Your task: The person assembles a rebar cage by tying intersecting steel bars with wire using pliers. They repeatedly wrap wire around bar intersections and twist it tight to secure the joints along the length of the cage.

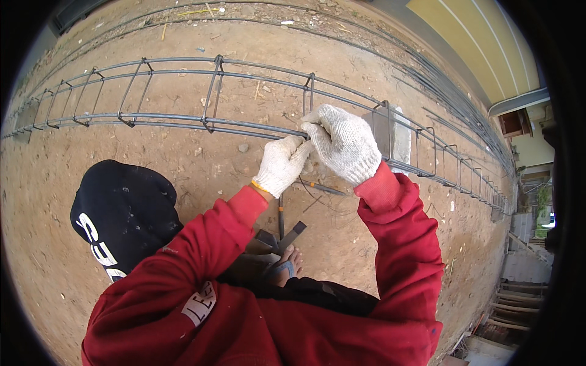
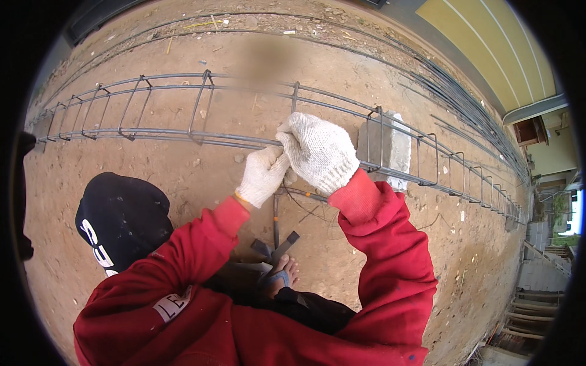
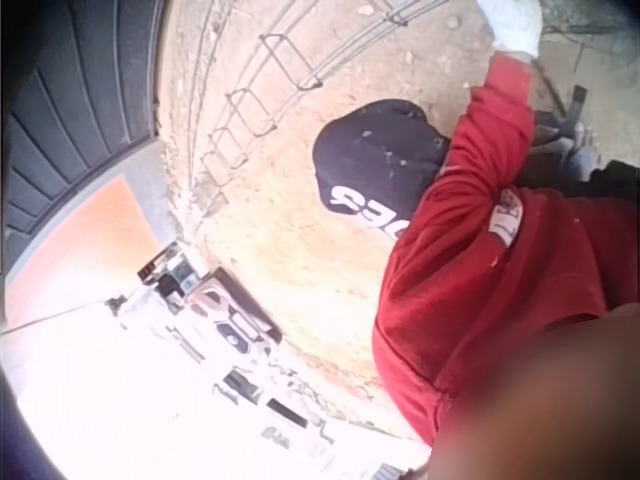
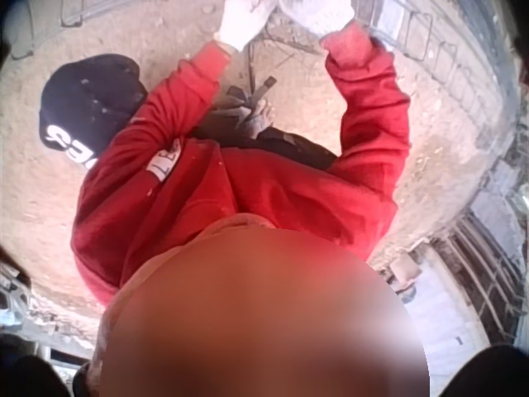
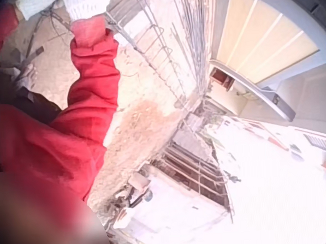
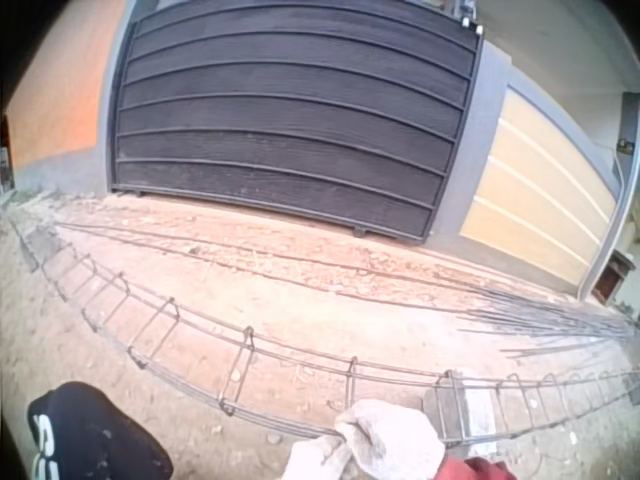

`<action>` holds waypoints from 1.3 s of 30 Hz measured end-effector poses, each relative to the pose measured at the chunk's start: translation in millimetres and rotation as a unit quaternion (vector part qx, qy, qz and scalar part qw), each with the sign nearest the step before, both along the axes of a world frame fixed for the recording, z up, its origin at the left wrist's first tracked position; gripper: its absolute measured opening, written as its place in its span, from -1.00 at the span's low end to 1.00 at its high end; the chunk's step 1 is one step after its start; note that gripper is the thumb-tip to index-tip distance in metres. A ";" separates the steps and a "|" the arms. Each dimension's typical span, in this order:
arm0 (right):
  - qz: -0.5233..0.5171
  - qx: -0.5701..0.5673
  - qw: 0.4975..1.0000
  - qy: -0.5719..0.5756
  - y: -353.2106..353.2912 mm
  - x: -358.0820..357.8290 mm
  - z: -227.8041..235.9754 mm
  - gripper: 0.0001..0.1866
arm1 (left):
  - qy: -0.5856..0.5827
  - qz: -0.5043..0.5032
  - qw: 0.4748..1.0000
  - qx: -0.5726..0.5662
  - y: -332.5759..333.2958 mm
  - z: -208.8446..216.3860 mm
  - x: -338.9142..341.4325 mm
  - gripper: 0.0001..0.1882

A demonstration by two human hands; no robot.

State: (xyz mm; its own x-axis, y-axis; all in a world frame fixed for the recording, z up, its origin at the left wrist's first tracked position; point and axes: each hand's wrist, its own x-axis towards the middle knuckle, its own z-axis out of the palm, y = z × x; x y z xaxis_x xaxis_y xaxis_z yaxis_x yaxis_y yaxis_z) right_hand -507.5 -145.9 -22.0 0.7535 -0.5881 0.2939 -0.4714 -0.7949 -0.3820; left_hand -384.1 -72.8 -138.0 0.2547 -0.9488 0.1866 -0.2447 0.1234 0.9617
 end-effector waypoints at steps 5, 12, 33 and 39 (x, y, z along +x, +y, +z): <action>0.128 -0.157 0.975 0.094 26.1 -23.2 -14.3 -0.69 | -0.080 0.023 0.992 -0.099 -5.7 -6.8 2.8 -0.86; 0.154 -0.231 0.959 0.057 20.0 -38.4 -23.3 -0.60 | -0.098 -0.005 0.991 -0.094 -9.5 -10.9 8.1 -0.85; 0.141 -0.270 0.952 0.042 0.0 -51.6 -36.1 -0.72 | 0.139 -0.212 0.964 0.082 -6.8 20.4 35.6 -0.66; 0.113 -0.243 0.962 0.045 7.4 -60.8 -29.1 -0.54 | 0.102 -0.153 0.974 0.129 -7.5 27.0 28.4 -0.63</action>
